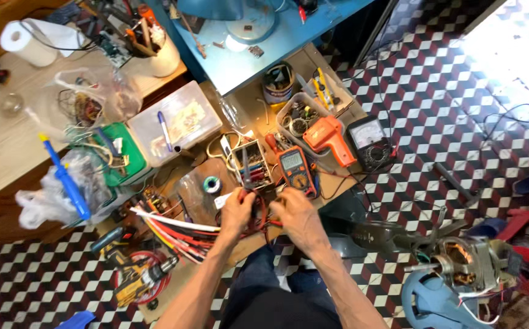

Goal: The person twists and connects wires on an electric motor, then uses a heat gun to apply heat shrink tubing to insulate the connections. The person also uses pliers to trim excess tubing.

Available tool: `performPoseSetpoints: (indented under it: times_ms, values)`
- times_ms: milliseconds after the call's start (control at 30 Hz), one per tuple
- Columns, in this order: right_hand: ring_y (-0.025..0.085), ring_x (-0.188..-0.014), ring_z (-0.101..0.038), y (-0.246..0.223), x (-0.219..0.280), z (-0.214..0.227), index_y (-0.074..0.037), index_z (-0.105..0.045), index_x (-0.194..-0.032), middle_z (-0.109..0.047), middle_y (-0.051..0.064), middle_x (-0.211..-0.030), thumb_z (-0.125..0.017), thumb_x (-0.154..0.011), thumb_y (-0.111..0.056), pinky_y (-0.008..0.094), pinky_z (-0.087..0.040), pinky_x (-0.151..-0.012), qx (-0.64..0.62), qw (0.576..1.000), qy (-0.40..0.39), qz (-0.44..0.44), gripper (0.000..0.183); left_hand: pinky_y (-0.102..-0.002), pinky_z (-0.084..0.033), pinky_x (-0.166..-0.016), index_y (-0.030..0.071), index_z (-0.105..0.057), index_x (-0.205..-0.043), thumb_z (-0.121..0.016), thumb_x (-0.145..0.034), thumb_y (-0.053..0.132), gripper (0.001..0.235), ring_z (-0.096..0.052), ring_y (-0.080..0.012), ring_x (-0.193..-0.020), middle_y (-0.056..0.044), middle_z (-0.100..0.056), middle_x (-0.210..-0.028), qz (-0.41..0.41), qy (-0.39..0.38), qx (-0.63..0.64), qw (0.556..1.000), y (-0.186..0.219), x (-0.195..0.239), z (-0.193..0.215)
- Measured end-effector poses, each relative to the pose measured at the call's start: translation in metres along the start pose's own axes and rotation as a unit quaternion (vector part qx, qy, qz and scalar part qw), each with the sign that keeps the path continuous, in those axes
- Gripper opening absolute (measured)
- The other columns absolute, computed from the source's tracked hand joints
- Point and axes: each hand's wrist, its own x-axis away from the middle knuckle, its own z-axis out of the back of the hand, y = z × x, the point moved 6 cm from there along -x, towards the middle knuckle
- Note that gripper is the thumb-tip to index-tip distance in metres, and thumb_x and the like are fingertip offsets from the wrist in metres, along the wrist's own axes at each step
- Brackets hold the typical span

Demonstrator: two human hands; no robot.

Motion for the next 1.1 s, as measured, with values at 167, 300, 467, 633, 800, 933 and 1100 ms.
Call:
performPoseSetpoints:
  times_ms: [167, 300, 467, 633, 800, 933, 1100]
  values:
    - [0.046, -0.12, -0.055, 0.102, -0.093, 0.042, 0.001, -0.051, -0.128, -0.056, 0.027, -0.131, -0.075, -0.078, -0.015, 0.054, -0.046, -0.097, 0.236, 0.949, 0.156, -0.14, 0.058, -0.038, -0.055, -0.074, 0.005, -0.072, -0.113, -0.07, -0.091, 0.029, 0.033, -0.073, -0.0265, -0.08, -0.017, -0.076, -0.091, -0.067, 0.06, -0.035, 0.995, 0.02, -0.077, 0.046]
    - [0.044, -0.119, -0.056, 0.171, -0.128, 0.017, -0.004, -0.044, -0.138, -0.053, 0.022, -0.131, -0.077, -0.076, -0.011, 0.058, -0.044, -0.099, 0.299, 0.926, 0.034, -0.229, 0.071, -0.039, -0.055, -0.075, 0.006, -0.068, -0.122, -0.071, -0.087, 0.026, 0.04, -0.073, -0.0284, -0.083, -0.017, -0.075, -0.092, -0.054, 0.031, -0.022, 0.998, 0.018, -0.109, 0.048]
    - [0.042, -0.12, -0.055, 0.195, -0.142, 0.002, -0.008, -0.047, -0.135, -0.052, 0.021, -0.127, -0.078, -0.072, -0.01, 0.056, -0.046, -0.095, 0.264, 0.917, 0.009, -0.299, 0.07, -0.043, -0.051, -0.089, 0.008, -0.071, -0.122, -0.069, -0.091, 0.019, 0.033, -0.064, -0.0338, -0.098, -0.016, -0.07, -0.102, -0.13, 0.062, -0.194, 0.97, 0.042, -0.109, 0.056]
    - [0.042, -0.114, -0.058, 0.165, -0.134, 0.026, -0.006, -0.054, -0.135, -0.05, 0.02, -0.13, -0.075, -0.076, -0.01, 0.051, -0.049, -0.094, 0.18, 0.928, 0.065, -0.319, 0.062, -0.045, -0.05, -0.093, 0.004, -0.06, -0.128, -0.073, -0.088, 0.013, 0.043, -0.061, -0.0347, -0.106, -0.015, -0.064, -0.115, -0.384, 0.102, -0.181, 0.9, 0.115, -0.105, 0.024]
    - [0.031, -0.118, -0.061, 0.094, -0.062, 0.046, -0.005, -0.053, -0.14, -0.056, 0.016, -0.13, -0.082, -0.083, -0.019, 0.038, -0.049, -0.097, -0.175, 0.923, 0.173, -0.296, 0.065, -0.047, -0.051, -0.085, 0.003, -0.055, -0.135, -0.078, -0.083, 0.016, 0.058, -0.06, -0.0399, -0.103, -0.018, -0.06, -0.114, -0.442, -0.085, -0.163, 0.878, 0.154, -0.172, -0.09]
    - [0.028, -0.11, -0.061, 0.053, 0.021, 0.044, -0.005, -0.056, -0.132, -0.057, 0.014, -0.122, -0.081, -0.085, -0.019, 0.037, -0.049, -0.091, -0.323, 0.864, 0.125, -0.366, 0.056, -0.05, -0.053, -0.08, 0.003, -0.056, -0.13, -0.087, -0.074, 0.035, 0.072, -0.06, -0.0406, -0.1, -0.022, -0.056, -0.115, -0.38, -0.124, -0.289, 0.87, 0.149, -0.217, -0.148]
    - [0.025, -0.1, -0.062, 0.072, 0.127, 0.062, -0.005, -0.06, -0.123, -0.059, 0.012, -0.112, -0.081, -0.086, -0.018, 0.035, -0.05, -0.084, -0.28, 0.819, 0.145, -0.479, 0.045, -0.051, -0.056, -0.085, 0.013, -0.073, -0.113, -0.09, -0.068, 0.043, 0.057, -0.062, -0.0392, -0.108, -0.018, -0.058, -0.115, -0.462, -0.036, -0.308, 0.831, 0.16, -0.204, -0.148]
